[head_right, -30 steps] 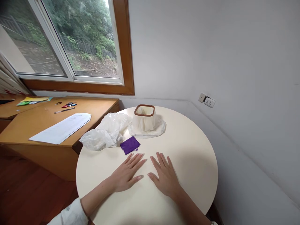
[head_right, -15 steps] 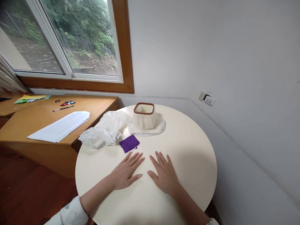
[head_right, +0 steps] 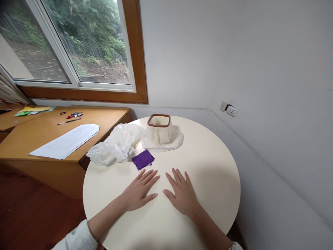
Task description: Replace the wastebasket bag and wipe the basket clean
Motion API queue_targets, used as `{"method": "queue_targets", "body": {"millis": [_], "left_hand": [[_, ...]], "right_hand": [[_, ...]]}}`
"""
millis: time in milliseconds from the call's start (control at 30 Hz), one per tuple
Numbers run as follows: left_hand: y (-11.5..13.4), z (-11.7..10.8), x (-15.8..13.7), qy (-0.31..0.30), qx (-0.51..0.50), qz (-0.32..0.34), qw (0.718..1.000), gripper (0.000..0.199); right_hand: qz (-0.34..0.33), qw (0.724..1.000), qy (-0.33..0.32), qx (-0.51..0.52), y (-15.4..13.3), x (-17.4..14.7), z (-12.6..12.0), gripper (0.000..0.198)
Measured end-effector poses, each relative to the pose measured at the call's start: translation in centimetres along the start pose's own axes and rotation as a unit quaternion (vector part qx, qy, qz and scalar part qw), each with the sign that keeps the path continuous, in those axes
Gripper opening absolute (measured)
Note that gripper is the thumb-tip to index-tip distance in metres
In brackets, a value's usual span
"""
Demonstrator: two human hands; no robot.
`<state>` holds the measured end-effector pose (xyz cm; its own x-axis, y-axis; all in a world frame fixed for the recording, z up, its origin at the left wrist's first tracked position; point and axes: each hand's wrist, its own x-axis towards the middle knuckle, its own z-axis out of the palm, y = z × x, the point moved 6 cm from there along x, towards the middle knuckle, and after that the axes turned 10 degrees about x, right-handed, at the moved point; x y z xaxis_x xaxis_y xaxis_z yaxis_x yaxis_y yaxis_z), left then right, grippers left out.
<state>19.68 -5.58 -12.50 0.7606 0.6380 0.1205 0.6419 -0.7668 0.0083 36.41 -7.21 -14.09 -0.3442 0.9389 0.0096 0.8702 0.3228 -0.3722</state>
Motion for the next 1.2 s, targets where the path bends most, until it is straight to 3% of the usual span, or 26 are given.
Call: {"method": "queue_targets", "body": {"millis": [533, 733, 800, 933, 1100, 1200], "left_hand": [[0.0, -0.7, 0.0, 0.013, -0.020, -0.007, 1.000, 0.054], [-1.1, -2.4, 2.7, 0.040, -0.090, -0.055, 0.994, 0.028], [-2.4, -2.9, 4.3, 0.055, -0.158, -0.103, 0.981, 0.026], [-5.6, -3.2, 7.2, 0.132, -0.317, -0.195, 0.919, 0.024], [-7.7, -1.2, 8.3, 0.176, -0.346, -0.245, 0.888, 0.028], [-8.1, -0.1, 8.1, 0.178, -0.354, -0.248, 0.884, 0.026]], "right_hand": [[-0.010, 1.000, 0.011, 0.006, -0.2, 0.0, -0.1, 0.057], [-0.022, 0.999, 0.046, 0.005, -0.2, 0.0, -0.4, 0.050], [-0.030, 0.997, 0.067, 0.007, -0.4, 0.1, -0.7, 0.047], [-0.024, 0.994, 0.101, 0.017, -0.6, 1.3, -2.3, 0.040], [0.015, 0.997, 0.077, 0.004, -0.6, 5.3, -5.5, 0.042], [-0.012, 0.984, 0.174, 0.028, -1.5, 8.6, -8.5, 0.038]]}}
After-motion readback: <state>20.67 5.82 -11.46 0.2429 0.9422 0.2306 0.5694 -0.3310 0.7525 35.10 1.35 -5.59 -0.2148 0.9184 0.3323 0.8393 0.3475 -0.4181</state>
